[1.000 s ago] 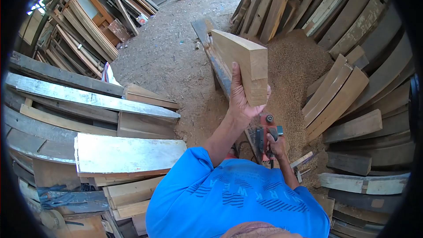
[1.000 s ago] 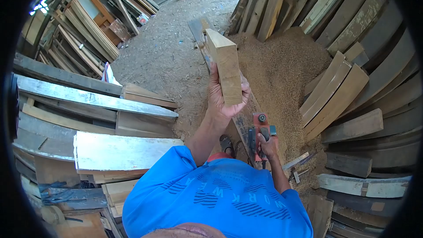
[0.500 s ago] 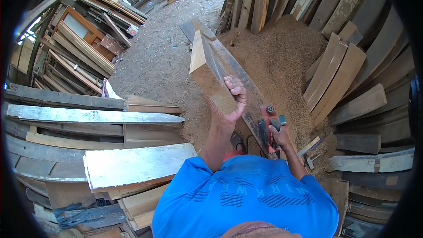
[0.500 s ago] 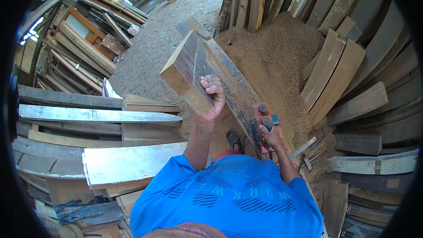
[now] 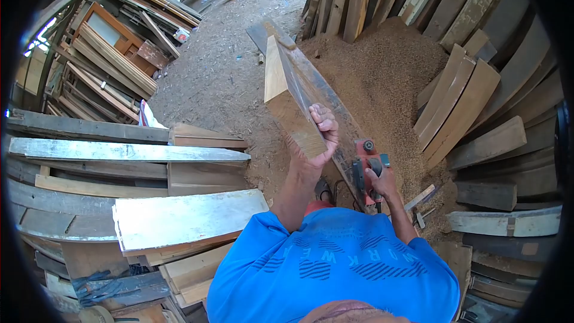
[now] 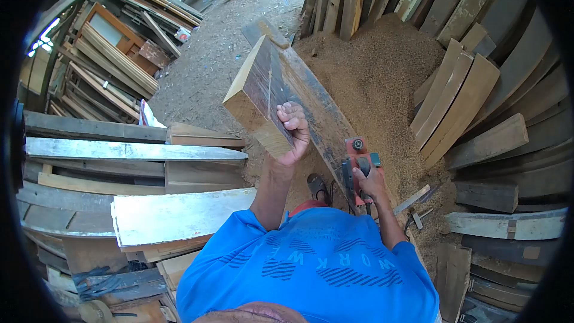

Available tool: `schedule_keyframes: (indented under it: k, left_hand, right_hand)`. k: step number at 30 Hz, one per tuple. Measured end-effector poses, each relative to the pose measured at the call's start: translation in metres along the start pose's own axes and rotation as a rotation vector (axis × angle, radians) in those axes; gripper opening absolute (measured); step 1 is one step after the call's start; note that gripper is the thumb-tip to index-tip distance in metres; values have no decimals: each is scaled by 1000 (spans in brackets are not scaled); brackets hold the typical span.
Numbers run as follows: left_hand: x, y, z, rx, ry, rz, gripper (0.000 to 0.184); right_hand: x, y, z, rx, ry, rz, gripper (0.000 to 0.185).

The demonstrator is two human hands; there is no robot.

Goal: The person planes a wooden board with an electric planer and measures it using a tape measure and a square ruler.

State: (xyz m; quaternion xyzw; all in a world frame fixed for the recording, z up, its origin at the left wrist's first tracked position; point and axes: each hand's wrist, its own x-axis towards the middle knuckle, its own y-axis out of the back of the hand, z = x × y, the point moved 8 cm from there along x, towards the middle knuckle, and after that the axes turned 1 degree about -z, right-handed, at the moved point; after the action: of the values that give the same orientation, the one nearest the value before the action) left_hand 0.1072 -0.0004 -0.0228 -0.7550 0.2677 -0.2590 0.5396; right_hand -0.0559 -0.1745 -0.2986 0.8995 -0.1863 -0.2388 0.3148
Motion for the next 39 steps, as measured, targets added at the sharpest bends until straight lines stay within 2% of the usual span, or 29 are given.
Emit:
schedule_keyframes:
  k: [1, 2, 4, 6, 7, 8, 9, 10, 11, 12, 14, 15, 17, 18, 20, 22, 23, 25, 26, 27, 29, 32, 35, 38, 39]
  left_hand:
    - [0, -1, -1, -6, -16, 2, 13]
    - [-2, -3, -4, -11, -32, 9, 15]
    - [-2, -14, -23, -51, -9, 4, 17]
    - [1, -31, -54, -119, 67, -27, 19]
    - [-1, -46, -74, -62, 126, -79, 22]
    - [-5, -61, -92, -2, 180, -133, 25]
    - [-8, -65, -108, 77, 212, -61, 29]
    - [-11, -64, -119, 157, 242, 13, 32]
    - [-17, -63, -131, 188, 307, -7, 35]
    - [-22, -60, -144, 220, 374, -22, 38]
    - [-25, -60, -132, 789, 310, -250, 47]
    - [-24, -54, -103, 1323, 146, -472, 55]
    - [-32, -57, -54, 2036, -283, -531, 60]
    - [-36, -66, -23, 2203, -525, -365, 59]
    - [-34, -45, 46, 2528, -662, -44, 67]
    - [-33, -19, 101, 2789, -741, 208, 83]
    - [-31, -9, 118, 2844, -790, 201, 91]
    - [-27, 11, 139, 2949, -893, 187, 105]
    - [-25, 25, 148, 2997, -857, 275, 118]
    - [-21, 38, 154, 2945, -762, 303, 114]
    - [-13, 59, 163, 2835, -582, 355, 106]
    - [-9, 106, 148, 2297, 156, 81, 79]
    - [-40, 156, 133, 1827, 85, 121, 60]
    - [-44, 148, 114, 1692, 48, 136, 62]
    - [-41, 141, 111, 1687, 4, 163, 60]
  right_hand:
    - [-2, 12, -16, -223, 98, 128, 58]
    - [-4, 18, -25, -227, 124, 147, 65]
    - [-11, 53, -96, -240, 181, 189, 82]
    - [-5, 63, -162, -201, 538, 464, 74]
    - [-9, 84, -217, 91, 995, 507, 67]
    - [-19, 98, -262, 283, 1468, 438, 59]
    - [-19, 102, -272, 359, 1548, 400, 58]
    - [-19, 105, -277, 429, 1548, 389, 56]
    - [-11, 105, -280, 499, 1445, 384, 54]
    - [7, 100, -275, 596, 1210, 346, 52]
    - [47, 89, -256, 835, 728, 244, 48]
    - [56, 94, -260, 902, 705, 242, 46]
    - [67, 111, -269, 1027, 674, 279, 42]
    - [66, 126, -273, 1081, 694, 320, 41]
    - [58, 155, -277, 1192, 740, 403, 37]
    - [52, 179, -277, 1277, 777, 462, 37]
    - [52, 190, -276, 1305, 796, 482, 39]
    - [54, 209, -279, 1391, 837, 448, 48]
    - [57, 216, -285, 1450, 861, 391, 56]
    - [59, 221, -291, 1510, 882, 329, 63]
    - [61, 224, -303, 1497, 838, 223, 65]
    - [66, 213, -323, 1450, 728, 57, 63]
    - [68, 198, -360, 1363, 707, -93, 61]
    - [80, 190, -391, 1353, 767, -218, 56]
    - [87, 181, -384, 1204, 752, -177, 55]
